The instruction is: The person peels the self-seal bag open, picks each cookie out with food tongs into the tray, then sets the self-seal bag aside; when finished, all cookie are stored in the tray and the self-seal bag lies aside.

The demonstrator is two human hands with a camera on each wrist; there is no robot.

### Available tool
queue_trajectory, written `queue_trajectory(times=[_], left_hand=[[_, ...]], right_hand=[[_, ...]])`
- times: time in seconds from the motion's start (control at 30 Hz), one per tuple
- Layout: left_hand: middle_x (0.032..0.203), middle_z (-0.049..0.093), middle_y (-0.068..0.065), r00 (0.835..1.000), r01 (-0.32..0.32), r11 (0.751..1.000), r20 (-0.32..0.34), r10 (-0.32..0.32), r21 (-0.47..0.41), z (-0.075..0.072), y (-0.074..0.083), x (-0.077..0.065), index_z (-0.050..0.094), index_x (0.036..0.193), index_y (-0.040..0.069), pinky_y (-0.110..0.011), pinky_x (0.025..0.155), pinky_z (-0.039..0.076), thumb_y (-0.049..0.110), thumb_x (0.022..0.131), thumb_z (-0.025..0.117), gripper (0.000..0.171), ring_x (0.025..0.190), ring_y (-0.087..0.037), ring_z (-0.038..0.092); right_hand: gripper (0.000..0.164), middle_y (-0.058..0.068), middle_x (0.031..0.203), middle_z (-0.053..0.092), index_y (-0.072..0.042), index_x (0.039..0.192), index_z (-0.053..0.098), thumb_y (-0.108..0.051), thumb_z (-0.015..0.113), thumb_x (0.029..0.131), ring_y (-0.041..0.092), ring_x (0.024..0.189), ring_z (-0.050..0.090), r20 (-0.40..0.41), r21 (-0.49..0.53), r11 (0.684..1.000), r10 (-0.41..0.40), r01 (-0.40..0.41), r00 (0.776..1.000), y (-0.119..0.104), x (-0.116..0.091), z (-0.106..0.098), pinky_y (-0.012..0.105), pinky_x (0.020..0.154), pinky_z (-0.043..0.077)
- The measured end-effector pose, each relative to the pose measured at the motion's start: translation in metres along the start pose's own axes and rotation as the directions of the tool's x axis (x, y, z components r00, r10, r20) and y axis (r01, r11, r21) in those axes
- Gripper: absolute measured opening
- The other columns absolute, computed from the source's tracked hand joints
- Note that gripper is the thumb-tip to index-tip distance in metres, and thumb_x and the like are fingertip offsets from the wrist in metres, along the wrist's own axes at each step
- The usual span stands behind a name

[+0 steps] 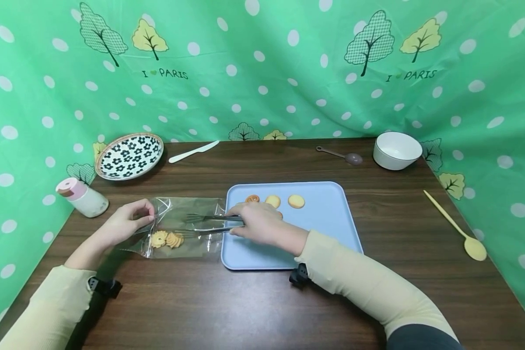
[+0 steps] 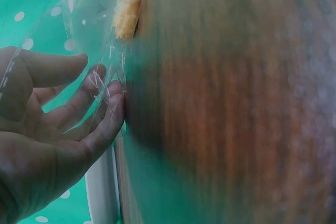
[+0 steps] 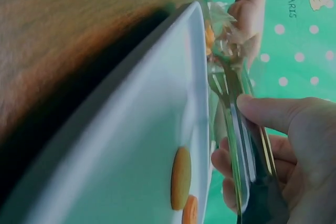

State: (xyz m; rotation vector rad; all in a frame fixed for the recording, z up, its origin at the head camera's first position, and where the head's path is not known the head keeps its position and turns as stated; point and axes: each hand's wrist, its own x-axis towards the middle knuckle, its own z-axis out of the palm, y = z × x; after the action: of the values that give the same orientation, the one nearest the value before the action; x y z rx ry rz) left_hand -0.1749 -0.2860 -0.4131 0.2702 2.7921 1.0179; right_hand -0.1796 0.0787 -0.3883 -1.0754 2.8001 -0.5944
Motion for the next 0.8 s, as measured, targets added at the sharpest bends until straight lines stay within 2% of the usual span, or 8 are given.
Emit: queue_trajectory(times=[0.13,0.37,0.4,0.5,0.6,0.8], left_hand=[[0.095,0.061,-0.005,1.0,0.0,1.0,0.005,0.0,0.001,0.0,-0.001,0.001,0.055,0.089,0.015,-0.039,0.083,0.039,0.008,0.092,0.058,0.008,0.092,-0.023,0.054],[0.094,0.06,-0.005,1.0,0.002,1.0,0.006,-0.002,0.008,0.001,-0.001,0.0,0.054,0.09,0.015,-0.038,0.082,0.039,0.008,0.092,0.058,0.008,0.09,-0.023,0.053],[0.093,0.06,-0.005,1.0,0.003,1.0,0.006,-0.003,0.008,0.001,-0.002,0.0,0.055,0.09,0.015,-0.038,0.081,0.039,0.008,0.092,0.058,0.008,0.09,-0.023,0.053],[0.093,0.06,-0.005,1.0,0.007,1.0,0.008,-0.007,0.005,0.002,-0.002,-0.001,0.055,0.09,0.015,-0.038,0.081,0.039,0.008,0.092,0.058,0.008,0.09,-0.023,0.053],[0.093,0.06,-0.005,1.0,0.008,1.0,0.009,-0.008,0.004,0.002,-0.001,-0.001,0.055,0.09,0.015,-0.038,0.081,0.039,0.009,0.092,0.058,0.008,0.09,-0.023,0.053],[0.095,0.06,-0.005,1.0,0.006,1.0,0.009,-0.006,0.012,0.001,-0.001,0.0,0.055,0.09,0.015,-0.039,0.082,0.039,0.008,0.092,0.058,0.008,0.091,-0.023,0.053]], right_hand=[[0.041,-0.005,0.114,0.066,-0.022,0.117,0.066,-0.035,0.074,0.08,0.009,0.081,0.058,-0.006,0.021,1.0,-0.01,0.01,1.0,0.002,0.001,-0.002,0.026,0.066,0.046],[0.046,-0.007,0.118,0.064,-0.023,0.123,0.063,-0.038,0.074,0.08,0.006,0.065,0.051,0.066,0.018,0.997,-0.08,0.079,0.995,0.002,0.009,0.004,0.026,0.054,0.039],[0.047,-0.007,0.119,0.063,-0.024,0.123,0.062,-0.038,0.074,0.08,0.006,0.067,0.053,0.073,0.013,0.996,-0.088,0.087,0.993,0.001,0.01,0.005,0.026,0.054,0.039],[0.046,-0.005,0.124,0.062,-0.024,0.124,0.062,-0.037,0.073,0.081,0.01,0.087,0.061,0.08,0.009,0.994,-0.108,0.108,0.991,0.0,0.014,0.009,0.027,0.058,0.043],[0.044,-0.005,0.127,0.061,-0.025,0.123,0.062,-0.037,0.073,0.082,0.012,0.101,0.061,0.074,0.007,0.994,-0.108,0.107,0.991,-0.002,0.015,0.012,0.028,0.061,0.045],[0.041,-0.006,0.123,0.063,-0.024,0.12,0.064,-0.033,0.074,0.081,0.008,0.078,0.059,0.045,0.032,0.994,-0.106,0.105,0.993,0.0,0.013,0.01,0.026,0.055,0.041]])
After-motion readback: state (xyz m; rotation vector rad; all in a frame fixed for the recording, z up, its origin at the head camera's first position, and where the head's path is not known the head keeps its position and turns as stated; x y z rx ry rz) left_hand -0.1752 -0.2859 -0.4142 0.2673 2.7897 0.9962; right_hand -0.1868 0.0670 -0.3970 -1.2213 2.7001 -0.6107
